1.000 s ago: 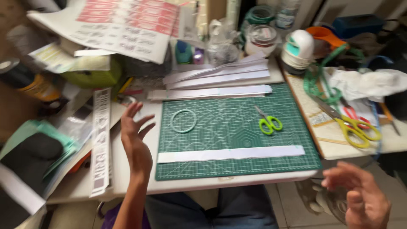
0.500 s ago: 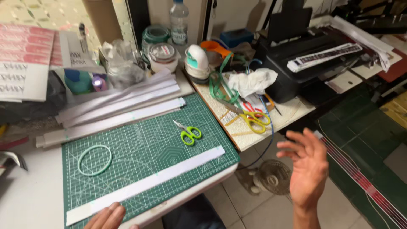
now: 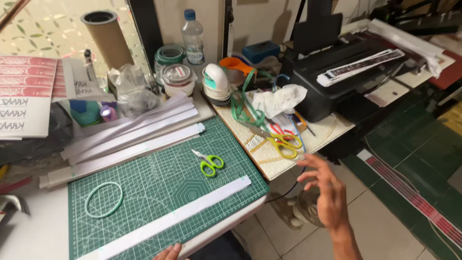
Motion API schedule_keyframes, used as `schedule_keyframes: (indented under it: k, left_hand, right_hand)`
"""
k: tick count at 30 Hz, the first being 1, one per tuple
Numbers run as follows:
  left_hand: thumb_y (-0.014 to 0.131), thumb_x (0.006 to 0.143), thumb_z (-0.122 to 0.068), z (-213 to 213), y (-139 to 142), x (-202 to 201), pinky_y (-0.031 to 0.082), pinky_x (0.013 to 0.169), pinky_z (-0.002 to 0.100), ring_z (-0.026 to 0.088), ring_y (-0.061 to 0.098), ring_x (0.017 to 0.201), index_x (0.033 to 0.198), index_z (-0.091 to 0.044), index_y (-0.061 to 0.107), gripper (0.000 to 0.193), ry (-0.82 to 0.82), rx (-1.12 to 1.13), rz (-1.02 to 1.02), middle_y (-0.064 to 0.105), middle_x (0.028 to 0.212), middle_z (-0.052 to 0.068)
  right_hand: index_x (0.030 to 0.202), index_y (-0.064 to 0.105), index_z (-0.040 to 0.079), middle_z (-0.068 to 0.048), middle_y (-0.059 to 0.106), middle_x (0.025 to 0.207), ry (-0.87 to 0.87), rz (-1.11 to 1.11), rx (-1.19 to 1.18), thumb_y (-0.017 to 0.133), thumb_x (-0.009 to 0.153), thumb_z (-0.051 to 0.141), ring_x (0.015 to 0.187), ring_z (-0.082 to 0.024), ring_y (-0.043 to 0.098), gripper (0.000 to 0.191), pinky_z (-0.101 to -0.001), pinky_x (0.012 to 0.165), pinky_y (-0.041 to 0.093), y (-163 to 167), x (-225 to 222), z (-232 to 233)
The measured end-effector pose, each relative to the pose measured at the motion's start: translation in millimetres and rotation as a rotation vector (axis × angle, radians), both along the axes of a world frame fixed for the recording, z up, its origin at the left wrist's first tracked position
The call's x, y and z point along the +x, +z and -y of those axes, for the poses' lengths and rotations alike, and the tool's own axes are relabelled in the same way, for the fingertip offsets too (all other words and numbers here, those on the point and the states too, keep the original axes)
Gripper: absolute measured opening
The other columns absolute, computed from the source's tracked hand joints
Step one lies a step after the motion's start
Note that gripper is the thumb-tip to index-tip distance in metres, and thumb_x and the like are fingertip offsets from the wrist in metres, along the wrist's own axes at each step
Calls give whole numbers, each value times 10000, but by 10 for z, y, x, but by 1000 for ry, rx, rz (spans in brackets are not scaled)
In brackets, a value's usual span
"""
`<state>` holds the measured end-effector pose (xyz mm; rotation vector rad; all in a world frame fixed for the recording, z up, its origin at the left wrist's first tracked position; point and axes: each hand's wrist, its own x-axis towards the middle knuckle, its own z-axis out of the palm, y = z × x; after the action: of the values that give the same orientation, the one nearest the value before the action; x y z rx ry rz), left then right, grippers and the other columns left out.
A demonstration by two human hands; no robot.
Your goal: The person assembles paper strips by applying small pieces of green tape to secure them on a green cutting mat. They repeatedly cut tape from a roll using scissors and press the tape onto the paper strips.
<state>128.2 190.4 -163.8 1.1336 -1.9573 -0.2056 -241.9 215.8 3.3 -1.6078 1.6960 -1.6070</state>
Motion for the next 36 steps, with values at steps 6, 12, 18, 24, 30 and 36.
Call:
schedule_keyframes:
  k: [6,12,18,24,30,36]
  left_hand:
    - [789,780,-359,-4,-49,244,531,1020,491,315,669,1161,1340,-139,541,651,-12,-29,-149,685,1191,153]
    - [842,727,-253,-245,112,435,560,994,468,326,672,1176,1338,-74,529,710,16,-123,-147,689,1210,187]
    - [872,744,-225,-476,614,128,606,899,404,273,745,1044,1288,-119,627,606,172,-190,43,722,1200,96]
    - [849,812,-182,-498,1001,-9,614,868,380,293,743,1052,1348,-59,604,602,75,-158,50,707,1266,134]
    - [846,846,-159,-544,1074,25,611,871,376,292,738,1049,1373,-56,598,592,27,-133,-5,696,1308,131]
    - [848,855,-156,-625,1126,246,614,885,373,289,736,1069,1354,-48,616,561,59,-149,-20,697,1296,120]
  right_hand:
    - [1058,748,27,-48,761,868,-51,-293,-63,656,972,128,726,-103,702,161,-254,641,534,-240,-39,278]
    - [1014,750,24,-39,734,840,171,-177,-137,668,999,146,717,-79,696,148,-251,624,549,-499,-158,980]
    - [1032,760,18,-17,664,750,225,-151,-101,682,1001,182,658,-62,578,185,-236,584,465,-797,-191,1380]
    - [1061,761,22,13,624,714,171,-152,-28,679,1036,171,596,-48,493,172,-238,530,395,-883,-227,1352]
    - [1096,749,-1,10,639,723,214,-12,5,661,1084,182,622,-34,504,203,-210,545,379,-902,-163,1300]
    - [1116,731,-13,-26,655,767,255,43,10,631,1125,151,582,-42,523,192,-208,564,400,-957,-125,1327]
